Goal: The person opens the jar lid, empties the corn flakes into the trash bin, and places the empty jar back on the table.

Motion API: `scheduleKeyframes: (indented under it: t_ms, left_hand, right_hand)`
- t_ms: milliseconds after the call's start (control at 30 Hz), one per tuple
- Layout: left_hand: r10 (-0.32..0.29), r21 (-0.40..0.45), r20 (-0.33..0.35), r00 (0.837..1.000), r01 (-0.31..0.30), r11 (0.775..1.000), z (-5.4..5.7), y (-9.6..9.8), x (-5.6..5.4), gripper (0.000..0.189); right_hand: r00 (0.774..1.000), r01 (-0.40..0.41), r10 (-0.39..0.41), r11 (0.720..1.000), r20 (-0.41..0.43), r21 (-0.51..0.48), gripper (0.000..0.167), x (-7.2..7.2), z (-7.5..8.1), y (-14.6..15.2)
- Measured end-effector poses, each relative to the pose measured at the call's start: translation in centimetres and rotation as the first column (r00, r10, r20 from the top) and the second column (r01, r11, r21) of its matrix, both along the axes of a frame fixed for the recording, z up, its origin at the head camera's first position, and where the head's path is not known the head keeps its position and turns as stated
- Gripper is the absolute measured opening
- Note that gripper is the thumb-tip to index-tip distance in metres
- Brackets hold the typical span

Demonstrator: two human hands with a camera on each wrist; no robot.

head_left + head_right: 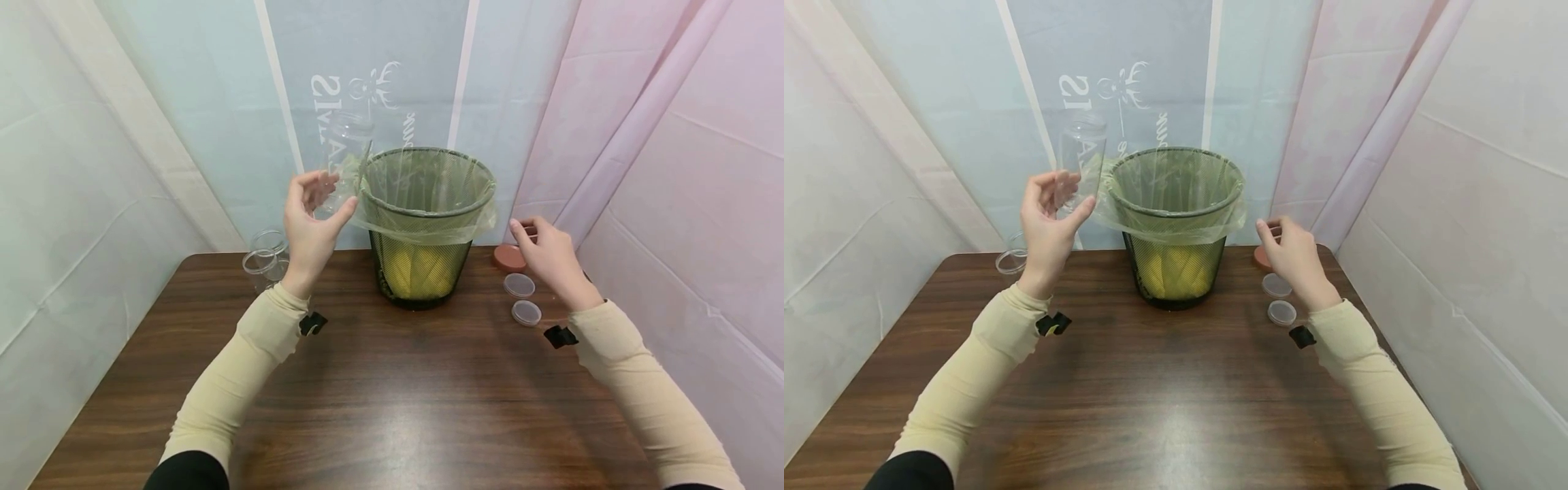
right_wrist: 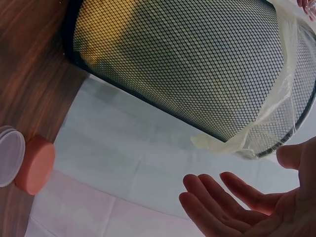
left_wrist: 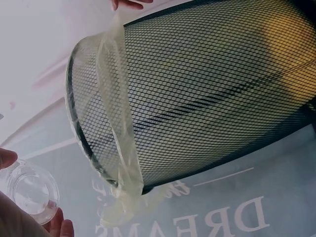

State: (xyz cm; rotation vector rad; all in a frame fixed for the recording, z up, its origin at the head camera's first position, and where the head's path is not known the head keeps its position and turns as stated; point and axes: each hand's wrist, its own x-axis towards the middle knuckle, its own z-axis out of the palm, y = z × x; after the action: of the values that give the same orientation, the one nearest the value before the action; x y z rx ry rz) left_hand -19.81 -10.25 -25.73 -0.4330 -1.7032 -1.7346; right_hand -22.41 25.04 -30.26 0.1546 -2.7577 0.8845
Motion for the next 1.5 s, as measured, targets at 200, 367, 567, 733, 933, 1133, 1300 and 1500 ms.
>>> scheduleKeyframes:
  t_ms: [200,367,567,733,933,1133,1300,1500]
  left_hand:
    - [-0.002,0.019,-0.026,1.000,0.002,1.000,-0.6,-0.5,0.2,0.048]
    - [-0.002,0.044,-0.023,1.000,0.003,0.999,-1.2,-0.8,0.4,0.056]
    - [0.009,0.017,0.000,1.000,-0.009,1.000,-1.8,-1.4,0.7,0.056]
    - [0.018,0.014,0.022,1.000,-0.018,1.000,-2.5,-1.7,1.1,0.053]
    - [0.049,-0.039,0.048,0.998,-0.047,0.998,-3.7,-2.2,1.5,0.051]
    - [0.067,-0.118,0.088,0.994,-0.056,0.991,-4.9,-2.7,2.1,0.047]
    - [0.137,-0.199,0.103,0.985,-0.115,0.973,-6.4,-3.4,1.9,0.054]
    - [0.202,-0.268,0.150,0.968,-0.156,0.951,-9.4,-5.0,0.7,0.059]
  right_hand:
    - [0.999,-0.041,0.041,0.999,-0.011,0.012,0.062,0.2,-1.1,0.1]
    - [0.998,-0.057,0.057,0.998,0.017,0.038,0.064,0.6,-2.0,0.3]
    - [0.998,-0.060,0.060,0.997,0.014,0.053,0.063,0.5,-3.0,0.4]
    - [0.997,-0.080,0.080,0.995,0.016,0.055,0.060,0.5,-3.7,0.7]
    - [0.992,-0.121,0.120,0.991,0.027,0.052,0.058,0.5,-4.6,0.9]
    - [0.987,-0.145,0.140,0.987,0.075,0.069,0.063,0.7,-5.6,0.9]
    - [0.984,-0.159,0.150,0.984,0.099,0.086,0.066,0.9,-6.2,1.0]
    - [0.981,-0.183,0.176,0.979,0.085,0.086,0.062,1.1,-7.2,0.9]
